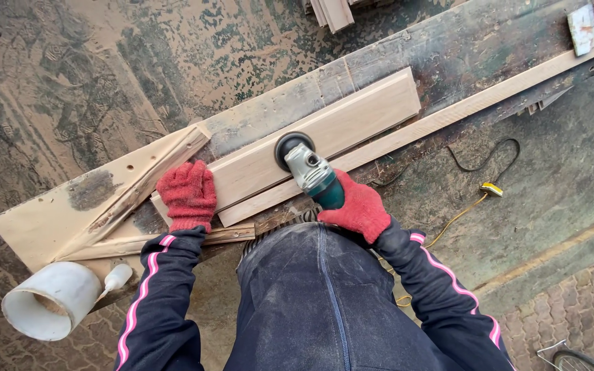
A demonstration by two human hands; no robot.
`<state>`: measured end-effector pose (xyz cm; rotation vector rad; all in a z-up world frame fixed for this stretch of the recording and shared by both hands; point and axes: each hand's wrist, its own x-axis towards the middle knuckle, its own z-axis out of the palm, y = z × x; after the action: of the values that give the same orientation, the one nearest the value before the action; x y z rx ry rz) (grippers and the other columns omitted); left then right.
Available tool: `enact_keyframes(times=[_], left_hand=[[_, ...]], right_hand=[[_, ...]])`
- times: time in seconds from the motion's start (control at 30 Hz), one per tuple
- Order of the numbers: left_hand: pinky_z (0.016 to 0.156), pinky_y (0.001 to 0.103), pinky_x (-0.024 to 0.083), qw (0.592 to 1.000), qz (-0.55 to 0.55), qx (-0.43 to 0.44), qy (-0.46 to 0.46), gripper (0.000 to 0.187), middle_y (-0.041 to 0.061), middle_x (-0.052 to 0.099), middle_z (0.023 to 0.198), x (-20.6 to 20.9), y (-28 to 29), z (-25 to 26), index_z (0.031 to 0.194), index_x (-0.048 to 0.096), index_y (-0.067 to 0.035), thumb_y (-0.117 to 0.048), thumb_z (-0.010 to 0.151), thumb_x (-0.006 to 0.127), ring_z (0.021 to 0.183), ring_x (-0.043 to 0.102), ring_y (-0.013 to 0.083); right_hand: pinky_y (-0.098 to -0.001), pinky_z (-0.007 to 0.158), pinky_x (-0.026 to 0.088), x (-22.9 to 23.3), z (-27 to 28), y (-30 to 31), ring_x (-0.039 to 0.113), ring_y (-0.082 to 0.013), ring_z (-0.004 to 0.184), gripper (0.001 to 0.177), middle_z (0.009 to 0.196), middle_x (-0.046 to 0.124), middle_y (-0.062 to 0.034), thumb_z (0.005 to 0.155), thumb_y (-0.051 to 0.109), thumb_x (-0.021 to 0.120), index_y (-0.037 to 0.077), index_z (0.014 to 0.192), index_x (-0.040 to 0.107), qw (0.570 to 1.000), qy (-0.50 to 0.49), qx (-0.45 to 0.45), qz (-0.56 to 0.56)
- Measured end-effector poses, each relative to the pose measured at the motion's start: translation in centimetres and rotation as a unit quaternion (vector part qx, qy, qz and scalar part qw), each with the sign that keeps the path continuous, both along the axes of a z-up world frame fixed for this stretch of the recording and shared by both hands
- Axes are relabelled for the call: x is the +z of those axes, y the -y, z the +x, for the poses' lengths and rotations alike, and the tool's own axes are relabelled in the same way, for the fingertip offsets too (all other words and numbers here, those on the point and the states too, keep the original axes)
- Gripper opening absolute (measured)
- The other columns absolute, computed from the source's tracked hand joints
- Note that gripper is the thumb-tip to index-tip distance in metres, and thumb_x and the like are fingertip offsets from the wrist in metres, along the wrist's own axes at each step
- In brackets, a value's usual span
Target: Sanding wooden planks using an angle grinder with a sanding disc followed by manual hand sanding.
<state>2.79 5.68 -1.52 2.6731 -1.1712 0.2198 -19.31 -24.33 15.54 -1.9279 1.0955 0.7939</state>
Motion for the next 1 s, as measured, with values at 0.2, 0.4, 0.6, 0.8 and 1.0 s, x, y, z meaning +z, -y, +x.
enact_keyframes(times=[0.2,0.4,0.6,0.8,1.0], left_hand=[[0.098,0.045,0.047,1.0,-0.01,0.017,-0.005,0.02,0.001,0.068,0.103,-0.1,0.8,0.1,0.111,0.069,-0.026,-0.042,0.1,0.062,0.102,0.067,0.0246],[0.094,0.044,0.048,0.999,-0.033,0.013,-0.013,0.019,0.001,0.067,0.1,1.2,1.7,0.5,0.108,0.069,-0.025,-0.04,0.099,0.062,0.097,0.067,0.0243],[0.09,0.043,0.049,0.999,-0.041,0.0,-0.011,0.018,0.001,0.065,0.096,2.2,1.4,0.4,0.106,0.068,-0.024,-0.039,0.098,0.063,0.093,0.066,0.024],[0.086,0.042,0.049,0.998,-0.057,-0.014,-0.013,0.016,0.001,0.064,0.093,2.2,1.3,0.3,0.104,0.068,-0.023,-0.037,0.097,0.063,0.088,0.065,0.0238],[0.082,0.041,0.05,0.996,-0.076,-0.038,-0.012,0.015,0.001,0.062,0.09,2.8,1.9,0.5,0.102,0.067,-0.023,-0.036,0.096,0.063,0.084,0.065,0.0235]], right_hand=[[-0.0531,0.095,0.052,-1.6,-1.1,7.0,0.064,-0.0423,0.117,0.098,0.115,0.071,-0.0215,0.048,0.056,0.094,0.02,0.133,0.059,0.986,0.089,-0.137,-0.021],[-0.0331,0.076,0.056,-1.8,-3.7,15.3,0.07,-0.0191,0.086,0.065,0.087,0.07,-0.0033,0.052,0.027,0.099,0.019,0.107,0.064,0.923,0.208,-0.315,-0.069],[-0.0399,0.079,0.053,-2.7,-3.3,14.1,0.07,-0.0254,0.094,0.071,0.093,0.07,-0.0076,0.053,0.036,0.099,0.018,0.112,0.064,0.949,0.167,-0.257,-0.078],[-0.0506,0.091,0.053,-1.1,0.2,5.9,0.067,-0.0415,0.112,0.097,0.109,0.072,-0.0199,0.046,0.053,0.096,0.018,0.129,0.06,0.988,0.082,-0.125,-0.028],[-0.0492,0.094,0.056,-0.6,3.5,-1.6,0.07,-0.0382,0.111,0.097,0.108,0.074,-0.0154,0.057,0.057,0.085,0.035,0.142,0.047,0.996,-0.015,0.086,0.007]])
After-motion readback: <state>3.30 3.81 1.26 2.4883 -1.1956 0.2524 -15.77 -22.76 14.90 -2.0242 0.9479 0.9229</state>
